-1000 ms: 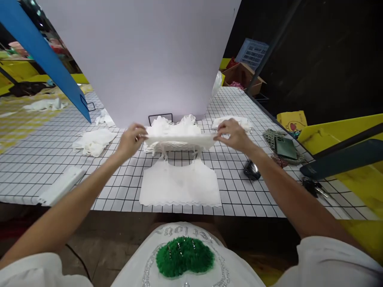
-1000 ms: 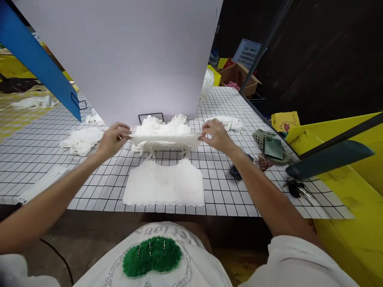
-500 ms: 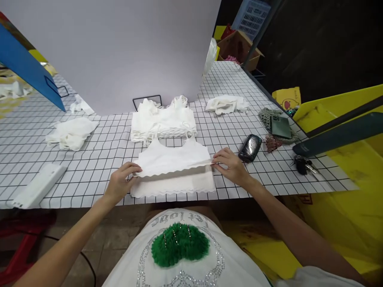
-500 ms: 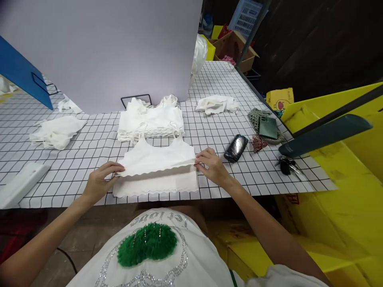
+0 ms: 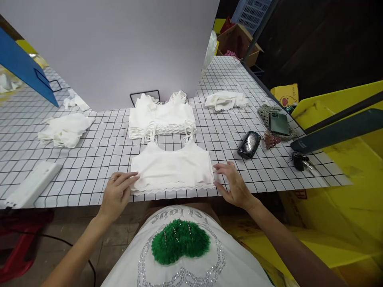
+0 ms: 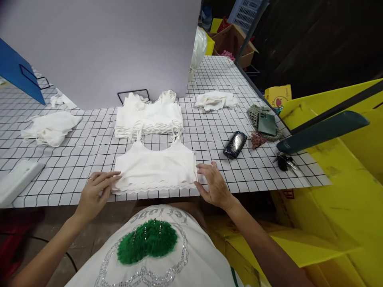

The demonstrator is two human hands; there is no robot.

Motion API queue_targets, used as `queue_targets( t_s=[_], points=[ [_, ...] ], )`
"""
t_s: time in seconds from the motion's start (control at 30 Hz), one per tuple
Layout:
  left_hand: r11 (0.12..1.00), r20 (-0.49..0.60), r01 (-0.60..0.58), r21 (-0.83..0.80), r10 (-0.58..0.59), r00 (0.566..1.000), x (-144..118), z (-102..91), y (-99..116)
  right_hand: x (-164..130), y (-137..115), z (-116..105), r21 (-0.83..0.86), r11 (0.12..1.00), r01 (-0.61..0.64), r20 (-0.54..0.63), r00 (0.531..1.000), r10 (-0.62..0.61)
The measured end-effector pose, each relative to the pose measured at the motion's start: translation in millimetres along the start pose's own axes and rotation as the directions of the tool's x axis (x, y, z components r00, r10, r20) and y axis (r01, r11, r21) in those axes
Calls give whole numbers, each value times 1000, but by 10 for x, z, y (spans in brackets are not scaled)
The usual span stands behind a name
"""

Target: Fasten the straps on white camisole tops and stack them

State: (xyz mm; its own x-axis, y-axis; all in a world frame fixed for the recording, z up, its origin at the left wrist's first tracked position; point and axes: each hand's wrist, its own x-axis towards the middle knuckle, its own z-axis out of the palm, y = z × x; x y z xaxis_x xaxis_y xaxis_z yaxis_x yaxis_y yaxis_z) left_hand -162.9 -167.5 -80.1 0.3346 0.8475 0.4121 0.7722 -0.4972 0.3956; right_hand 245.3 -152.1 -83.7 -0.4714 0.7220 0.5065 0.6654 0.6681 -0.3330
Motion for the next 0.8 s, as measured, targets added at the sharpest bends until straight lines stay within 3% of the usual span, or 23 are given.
queue_targets(
  t_s=[0.07, 0.13, 0.23, 0.33, 0.4, 0.5, 0.53, 0.63, 0.73, 0.8],
  points=[
    [1000, 17, -8, 2, 8, 1000, 72, 64, 98, 27, -78, 49, -51, 997, 58, 53, 997, -55],
    [999, 107, -23, 31, 20, 994, 103, 173, 186, 31, -150, 119, -116, 987, 110, 220, 972, -82],
    [992, 218, -6, 127, -22, 976, 52, 328, 232, -34, -202, 178, -201, 975, 94, 397, 918, -7],
    [995, 204, 39, 89, -56, 977, 40, 367, 156, -51, -170, 130, -209, 978, 23, 393, 917, 63],
    [995, 86, 95, -6, -94, 992, 164, 338, 54, 62, -125, 83, -166, 986, 10, 324, 945, 45],
    [967, -112, 213, -142, -230, 967, 569, 284, -146, 458, -55, 91, -74, 997, 12, 143, 990, -2],
    [946, -122, 261, -191, -287, 950, 736, 277, -219, 638, -31, 129, -37, 999, 18, 85, 996, -15],
    [834, -19, 416, -363, -453, 891, 1213, 318, -425, 1259, 52, 358, 65, 997, 47, -15, 999, -46],
    [781, 23, 475, -406, -511, 859, 1567, 425, -572, 1916, 143, 721, 98, 995, 20, 17, 1000, -22],
    [777, 0, 491, -393, -534, 845, 1732, 482, -617, 2314, 164, 974, 10, 1000, -23, 140, 990, 21]
  ],
)
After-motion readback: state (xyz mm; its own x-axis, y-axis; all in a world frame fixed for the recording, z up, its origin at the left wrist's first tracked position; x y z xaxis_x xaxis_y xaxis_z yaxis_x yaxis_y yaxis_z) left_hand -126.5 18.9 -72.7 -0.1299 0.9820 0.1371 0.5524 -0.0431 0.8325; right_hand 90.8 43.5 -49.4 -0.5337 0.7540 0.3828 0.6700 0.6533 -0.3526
